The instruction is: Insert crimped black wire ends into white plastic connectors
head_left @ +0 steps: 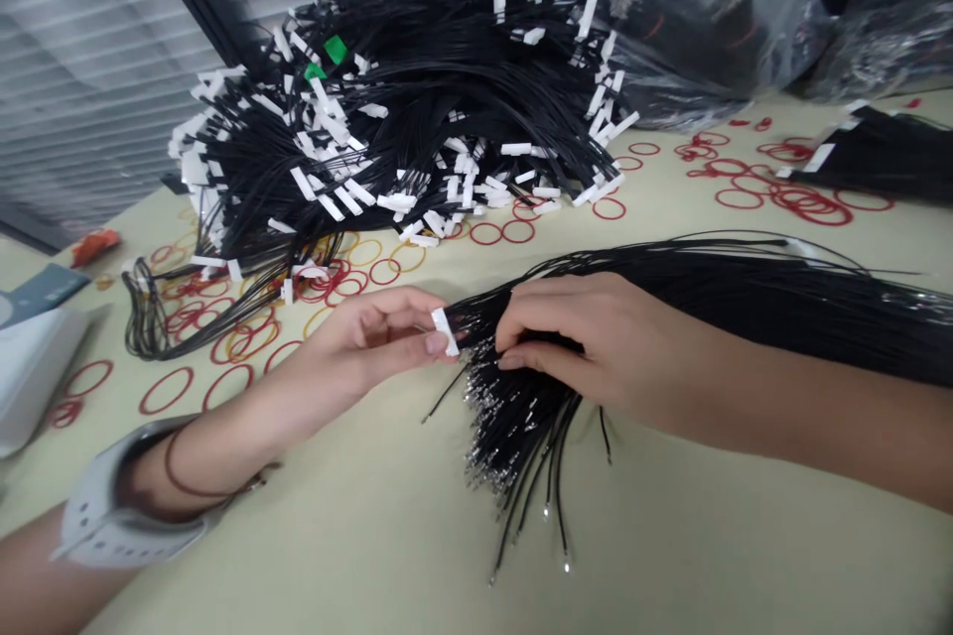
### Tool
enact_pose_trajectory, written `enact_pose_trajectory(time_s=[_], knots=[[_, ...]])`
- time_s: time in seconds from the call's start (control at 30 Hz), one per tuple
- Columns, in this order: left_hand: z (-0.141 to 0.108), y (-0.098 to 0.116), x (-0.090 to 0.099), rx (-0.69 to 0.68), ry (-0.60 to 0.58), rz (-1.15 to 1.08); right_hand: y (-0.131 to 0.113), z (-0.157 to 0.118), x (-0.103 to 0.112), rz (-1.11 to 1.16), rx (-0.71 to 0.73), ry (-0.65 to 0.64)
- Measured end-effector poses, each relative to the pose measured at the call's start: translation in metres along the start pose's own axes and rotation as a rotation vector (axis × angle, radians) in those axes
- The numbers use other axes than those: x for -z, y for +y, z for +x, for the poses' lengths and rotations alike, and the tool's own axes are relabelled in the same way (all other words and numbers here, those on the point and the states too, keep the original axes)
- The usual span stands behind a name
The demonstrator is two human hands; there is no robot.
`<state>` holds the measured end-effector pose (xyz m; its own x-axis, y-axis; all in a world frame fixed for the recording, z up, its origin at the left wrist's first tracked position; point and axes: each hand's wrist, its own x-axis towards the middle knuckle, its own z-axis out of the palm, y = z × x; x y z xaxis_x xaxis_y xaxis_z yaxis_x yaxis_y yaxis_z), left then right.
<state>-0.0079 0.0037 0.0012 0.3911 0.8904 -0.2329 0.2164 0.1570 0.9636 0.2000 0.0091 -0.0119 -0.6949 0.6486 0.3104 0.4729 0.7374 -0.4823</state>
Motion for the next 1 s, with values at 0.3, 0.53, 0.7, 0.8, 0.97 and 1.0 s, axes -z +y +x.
enact_pose_trajectory(time_s=[0.3, 0.53, 0.7, 0.8, 0.97, 1.0], knots=[[0.001, 0.001, 0.001, -0.011, 0.029, 0.059, -0.001, -0.001, 0.002, 0.068, -0.061, 0.025], [-0.001, -0.001, 0.003, -0.001, 0.014, 0.062, -0.002, -0.002, -0.008, 0.22, -0.245, 0.194], [0.002, -0.003, 0.004, 0.004, 0.019, 0.023, -0.001, 0.0, -0.009, 0.239, -0.212, 0.143], [0.002, -0.003, 0.004, 0.008, 0.024, 0.028, -0.001, 0.001, -0.008, 0.255, -0.244, 0.164], [0.001, -0.002, 0.004, 0.013, 0.018, 0.067, -0.002, 0.0, -0.009, 0.277, -0.285, 0.231], [0.001, -0.002, 0.004, 0.018, 0.019, 0.071, -0.002, -0.001, -0.01, 0.276, -0.287, 0.237]])
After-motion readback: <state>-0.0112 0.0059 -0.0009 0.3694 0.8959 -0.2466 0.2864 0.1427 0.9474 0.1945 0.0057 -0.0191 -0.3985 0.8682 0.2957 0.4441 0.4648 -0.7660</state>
